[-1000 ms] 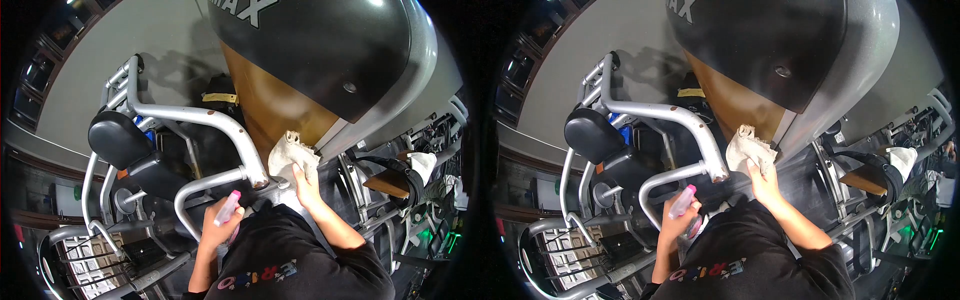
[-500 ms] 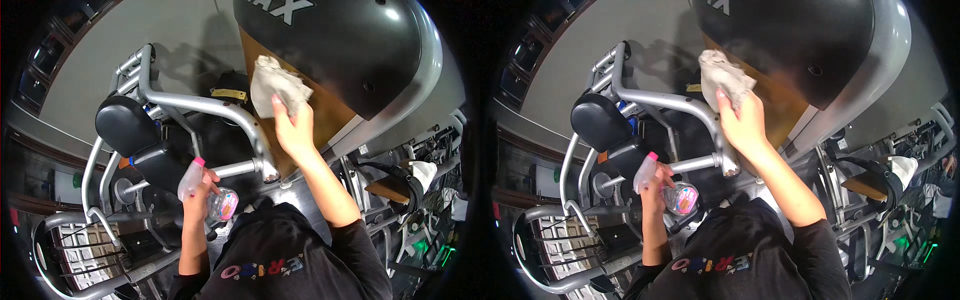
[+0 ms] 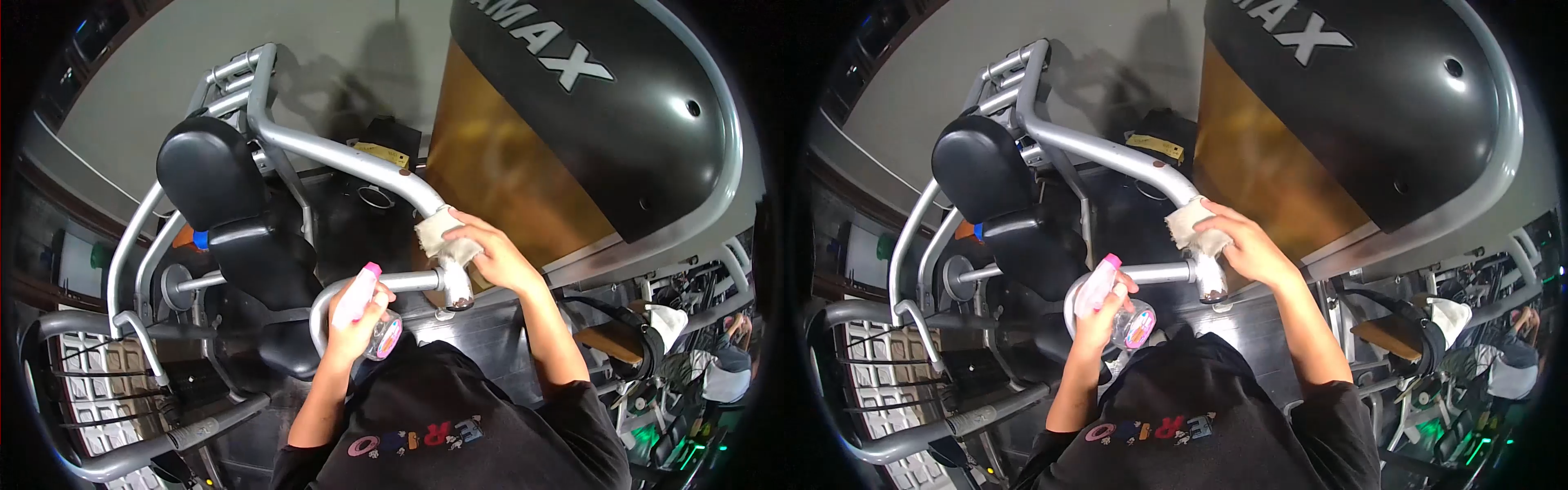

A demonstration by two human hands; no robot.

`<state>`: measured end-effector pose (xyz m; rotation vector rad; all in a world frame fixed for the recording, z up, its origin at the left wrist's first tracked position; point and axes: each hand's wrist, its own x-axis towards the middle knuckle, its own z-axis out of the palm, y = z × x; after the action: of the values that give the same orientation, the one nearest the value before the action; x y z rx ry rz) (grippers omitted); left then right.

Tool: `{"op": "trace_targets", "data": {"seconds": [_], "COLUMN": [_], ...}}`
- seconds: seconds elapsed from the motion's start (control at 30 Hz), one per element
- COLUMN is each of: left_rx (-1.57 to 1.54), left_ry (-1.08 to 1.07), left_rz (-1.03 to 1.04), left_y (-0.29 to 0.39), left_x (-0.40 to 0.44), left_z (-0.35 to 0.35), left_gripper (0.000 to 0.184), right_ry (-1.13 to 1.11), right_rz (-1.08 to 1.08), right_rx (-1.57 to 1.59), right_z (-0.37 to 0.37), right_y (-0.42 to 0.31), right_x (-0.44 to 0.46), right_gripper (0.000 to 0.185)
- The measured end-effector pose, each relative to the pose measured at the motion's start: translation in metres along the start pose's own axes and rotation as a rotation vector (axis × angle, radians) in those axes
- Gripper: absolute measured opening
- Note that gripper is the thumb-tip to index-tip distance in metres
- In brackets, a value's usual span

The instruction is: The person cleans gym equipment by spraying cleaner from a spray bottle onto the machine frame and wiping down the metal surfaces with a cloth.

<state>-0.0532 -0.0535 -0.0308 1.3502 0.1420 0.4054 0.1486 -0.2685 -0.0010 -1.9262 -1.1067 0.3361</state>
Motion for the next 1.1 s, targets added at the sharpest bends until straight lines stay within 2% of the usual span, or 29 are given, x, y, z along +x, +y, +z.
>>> {"op": "trace_targets", "data": {"seconds": [0.03, 0.07, 0.13, 0.2, 0.23, 0.27, 0.33, 0.4, 0.47, 0.53, 0.57, 0.6, 0.67, 0.7, 0.73, 0.8, 0.87, 1.0, 1.03, 1.1], "left_rx": [-0.028, -0.053, -0.038, -0.022, -0.004, -0.010, 0.190, 0.178, 0.232, 0.296, 0.361, 0.362, 0.448, 0.459, 0.459, 0.468, 0.478, 0.531, 0.528, 0.516], "left_ry": [-0.004, -0.013, -0.049, -0.103, -0.089, -0.102, -0.099, -0.071, -0.091, -0.126, -0.166, -0.178, -0.240, -0.260, -0.279, -0.238, -0.260, -0.330, -0.329, -0.346], "left_rz": [-0.010, -0.020, -0.063, -0.079, -0.108, -0.114, -0.050, -0.074, 0.000, 0.046, 0.094, 0.093, 0.170, 0.195, 0.192, 0.307, 0.321, 0.256, 0.323, 0.316], "left_y": [-0.005, -0.008, -0.010, -0.017, -0.017, -0.017, -0.018, -0.017, -0.018, -0.017, -0.017, -0.015, -0.011, -0.012, -0.013, -0.015, -0.017, -0.010, -0.010, -0.012], "left_x": [-0.002, -0.003, -0.003, -0.004, -0.004, -0.004, -0.006, -0.007, -0.007, -0.006, -0.006, -0.005, -0.004, -0.003, -0.003, -0.002, -0.003, -0.008, -0.008, -0.007], "left_z": [0.001, 0.001, -0.001, 0.000, 0.000, 0.000, -0.001, 0.001, 0.000, 0.000, 0.001, 0.003, 0.008, 0.009, 0.011, 0.015, 0.013, 0.013, 0.017, 0.017], "left_gripper": [0.024, 0.024, 0.021, 0.017, 0.014, 0.014, 0.013, 0.013, 0.013, 0.015, 0.018, 0.018, 0.016, 0.015, 0.015, 0.008, 0.009, 0.009, 0.009, 0.010], "right_ry": [0.044, 0.101, 0.211, 0.111, 0.015, -0.010, -0.104, -0.131, -0.178, -0.111, 0.009, 0.058, 0.230, 0.295, 0.279, 0.036, -0.008, -0.045, -0.086, -0.075], "right_rz": [0.010, 0.059, -0.029, -0.061, -0.043, -0.054, -0.129, -0.135, 0.089, 0.390, 0.231, 0.275, 0.104, -0.010, -0.070, -0.059, -0.112, -0.057, -0.043, -0.018], "right_rx": [-0.017, 0.066, -0.227, -0.608, -0.633, -0.633, -0.666, -0.608, -0.287, -0.063, -0.067, -0.053, -0.058, -0.163, -0.332, -0.651, -0.707, -0.536, -0.493, -0.412], "right_z": [-0.001, 0.001, 0.008, 0.018, 0.026, 0.033, 0.029, 0.017, -0.002, -0.020, -0.020, -0.022, -0.011, -0.002, 0.006, 0.023, 0.042, 0.033, 0.030, 0.023], "right_y": [-0.001, -0.002, -0.003, -0.019, -0.019, -0.021, -0.029, -0.039, -0.055, -0.065, -0.061, -0.064, -0.059, -0.053, -0.045, -0.037, -0.027, -0.039, -0.044, -0.058], "right_x": [0.007, 0.017, 0.042, 0.051, 0.049, 0.042, 0.018, -0.007, -0.021, -0.023, -0.021, -0.015, 0.001, 0.009, 0.018, 0.013, -0.016, -0.083, -0.095, -0.107], "right_gripper": [0.063, 0.054, 0.049, 0.047, 0.039, 0.044, 0.047, 0.049, 0.042, 0.042, 0.042, 0.044, 0.048, 0.048, 0.044, 0.040, 0.044, 0.045, 0.045, 0.048]}}
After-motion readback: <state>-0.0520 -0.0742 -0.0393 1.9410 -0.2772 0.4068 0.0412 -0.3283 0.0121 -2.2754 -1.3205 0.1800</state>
